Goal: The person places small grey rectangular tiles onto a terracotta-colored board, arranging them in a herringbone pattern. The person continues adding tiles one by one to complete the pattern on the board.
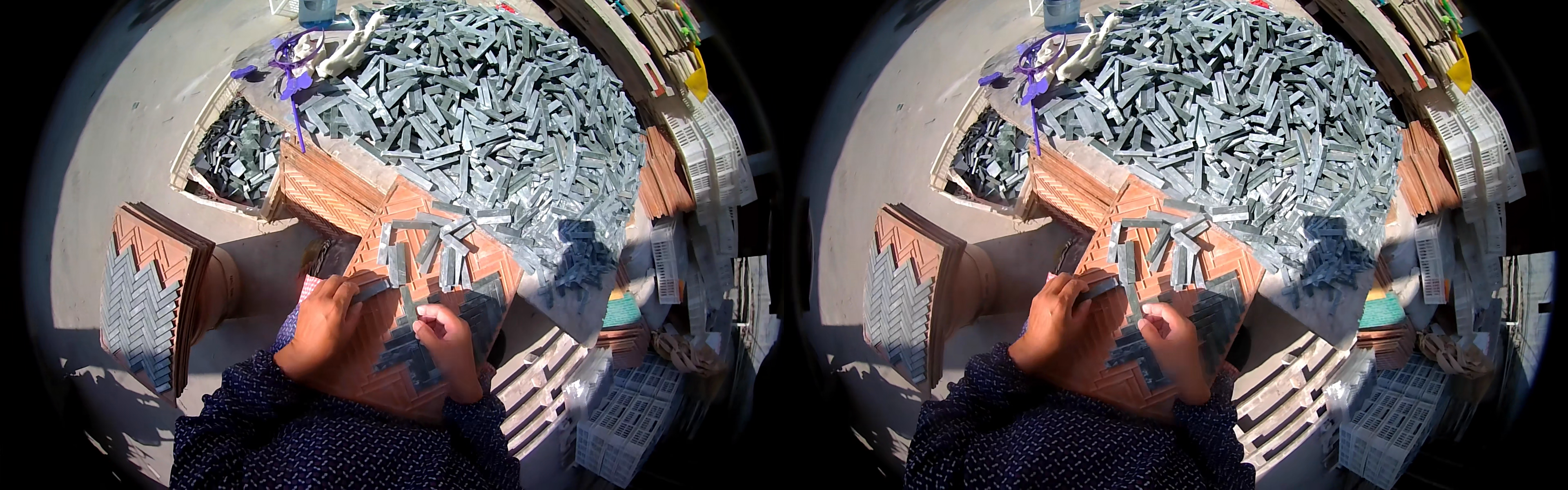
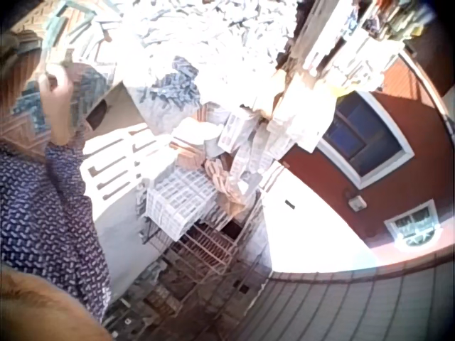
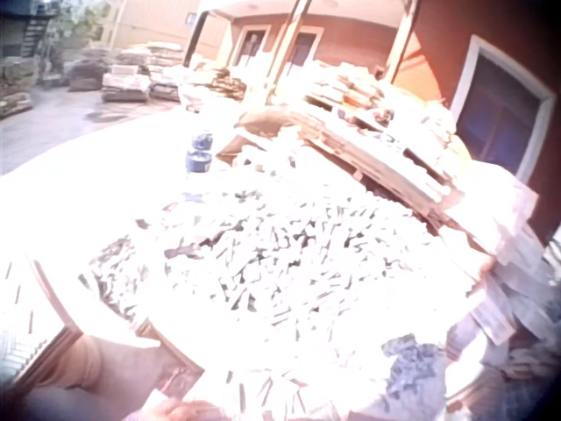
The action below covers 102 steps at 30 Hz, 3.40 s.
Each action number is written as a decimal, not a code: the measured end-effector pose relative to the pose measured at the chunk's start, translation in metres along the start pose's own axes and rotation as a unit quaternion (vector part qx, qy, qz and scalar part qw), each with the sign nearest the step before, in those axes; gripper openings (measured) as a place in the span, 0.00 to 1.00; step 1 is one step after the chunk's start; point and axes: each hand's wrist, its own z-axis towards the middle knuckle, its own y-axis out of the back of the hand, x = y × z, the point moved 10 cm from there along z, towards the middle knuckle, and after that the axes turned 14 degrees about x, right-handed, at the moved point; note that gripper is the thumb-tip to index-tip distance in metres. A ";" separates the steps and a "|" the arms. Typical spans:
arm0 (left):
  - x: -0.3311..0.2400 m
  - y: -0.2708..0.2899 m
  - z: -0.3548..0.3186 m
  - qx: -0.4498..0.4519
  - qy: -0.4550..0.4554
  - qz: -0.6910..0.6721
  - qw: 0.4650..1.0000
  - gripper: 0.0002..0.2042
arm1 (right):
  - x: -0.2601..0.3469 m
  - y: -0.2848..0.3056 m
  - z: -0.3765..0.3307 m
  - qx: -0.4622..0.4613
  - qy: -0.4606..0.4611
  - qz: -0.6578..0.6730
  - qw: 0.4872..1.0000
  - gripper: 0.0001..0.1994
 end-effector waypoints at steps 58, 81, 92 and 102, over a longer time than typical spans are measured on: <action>-0.005 0.010 -0.079 -0.010 -0.038 0.040 0.998 0.11 | 0.042 -0.055 -0.030 0.051 0.226 -0.267 0.935 0.12; -0.008 0.005 -0.062 0.035 -0.080 0.034 0.996 0.09 | 0.055 -0.021 -0.034 -0.005 0.165 -0.217 0.962 0.08; -0.016 0.010 0.076 -0.005 -0.089 0.074 0.993 0.21 | 0.049 0.010 -0.070 -0.075 0.152 -0.196 0.966 0.08; 0.012 0.016 0.073 0.057 -0.022 0.073 0.995 0.12 | 0.029 0.026 -0.075 -0.084 0.148 -0.187 0.968 0.08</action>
